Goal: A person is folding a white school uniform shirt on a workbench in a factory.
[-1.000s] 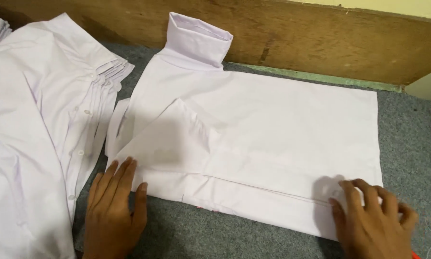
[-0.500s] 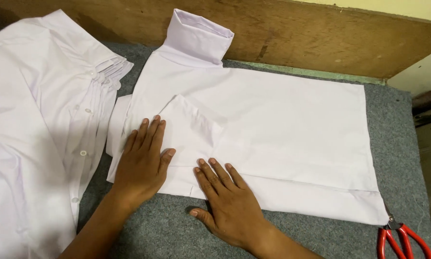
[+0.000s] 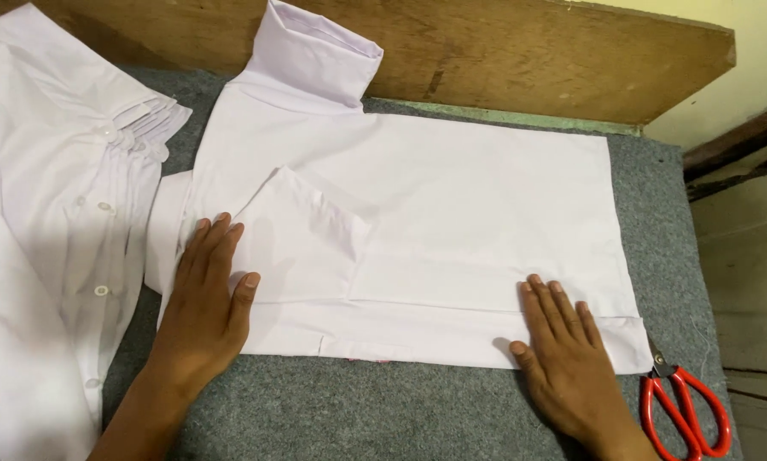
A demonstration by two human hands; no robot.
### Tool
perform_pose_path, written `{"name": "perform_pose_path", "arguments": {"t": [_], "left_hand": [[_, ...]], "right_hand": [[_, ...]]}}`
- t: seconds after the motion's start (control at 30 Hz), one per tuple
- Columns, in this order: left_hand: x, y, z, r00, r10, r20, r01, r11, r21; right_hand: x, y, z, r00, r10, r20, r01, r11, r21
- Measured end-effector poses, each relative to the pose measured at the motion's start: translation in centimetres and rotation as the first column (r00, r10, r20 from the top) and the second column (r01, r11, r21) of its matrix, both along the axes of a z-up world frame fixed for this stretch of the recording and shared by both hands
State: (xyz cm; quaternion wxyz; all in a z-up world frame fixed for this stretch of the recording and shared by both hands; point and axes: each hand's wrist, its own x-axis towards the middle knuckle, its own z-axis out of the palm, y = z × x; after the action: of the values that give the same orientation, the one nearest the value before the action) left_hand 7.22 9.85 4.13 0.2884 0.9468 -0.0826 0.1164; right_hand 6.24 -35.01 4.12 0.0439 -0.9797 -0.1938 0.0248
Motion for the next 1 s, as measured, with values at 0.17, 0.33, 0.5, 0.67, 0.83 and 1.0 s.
{"name": "perform_pose_path", "arguments": {"t": [0.17, 0.33, 0.5, 0.67, 0.83, 1.0], "left_hand": [[-2.4, 0.4, 1.7, 0.985, 0.0, 0.174, 0.026, 0.989, -0.146], [-5.3, 2.1, 3.6, 0.785, 0.553, -0.278, -0.531, 0.833, 0.157], [-5.1, 2.7, 3.6, 0.652, 0.615, -0.443, -0.598, 0.777, 0.198], [-5.7, 3.7, 2.1, 0.682, 0.595, -0.425, -0.581, 0.794, 0.179], [-6.7, 3.9, 0.6, 0.783, 0.554, -0.283, -0.546, 0.83, 0.113], [-7.2, 4.1, 0.6, 0.773, 0.559, -0.301, -0.588, 0.809, -0.007]], "right_hand": [[0.8, -5.7, 0.2, 0.999, 0.01, -0.049, 0.006, 0.945, 0.327], [1.3, -11.9, 0.3, 0.987, -0.151, -0.05, 0.152, 0.988, 0.025], [2.5, -11.5, 4.5, 0.85, -0.401, -0.342, 0.47, 0.87, 0.146], [2.5, -12.2, 2.9, 0.749, -0.55, -0.369, 0.631, 0.762, 0.147], [2.6, -12.2, 2.1, 0.759, -0.579, -0.297, 0.601, 0.799, -0.025], [0.7, -18.5, -2.6, 0.845, -0.457, -0.279, 0.535, 0.701, 0.472]]}}
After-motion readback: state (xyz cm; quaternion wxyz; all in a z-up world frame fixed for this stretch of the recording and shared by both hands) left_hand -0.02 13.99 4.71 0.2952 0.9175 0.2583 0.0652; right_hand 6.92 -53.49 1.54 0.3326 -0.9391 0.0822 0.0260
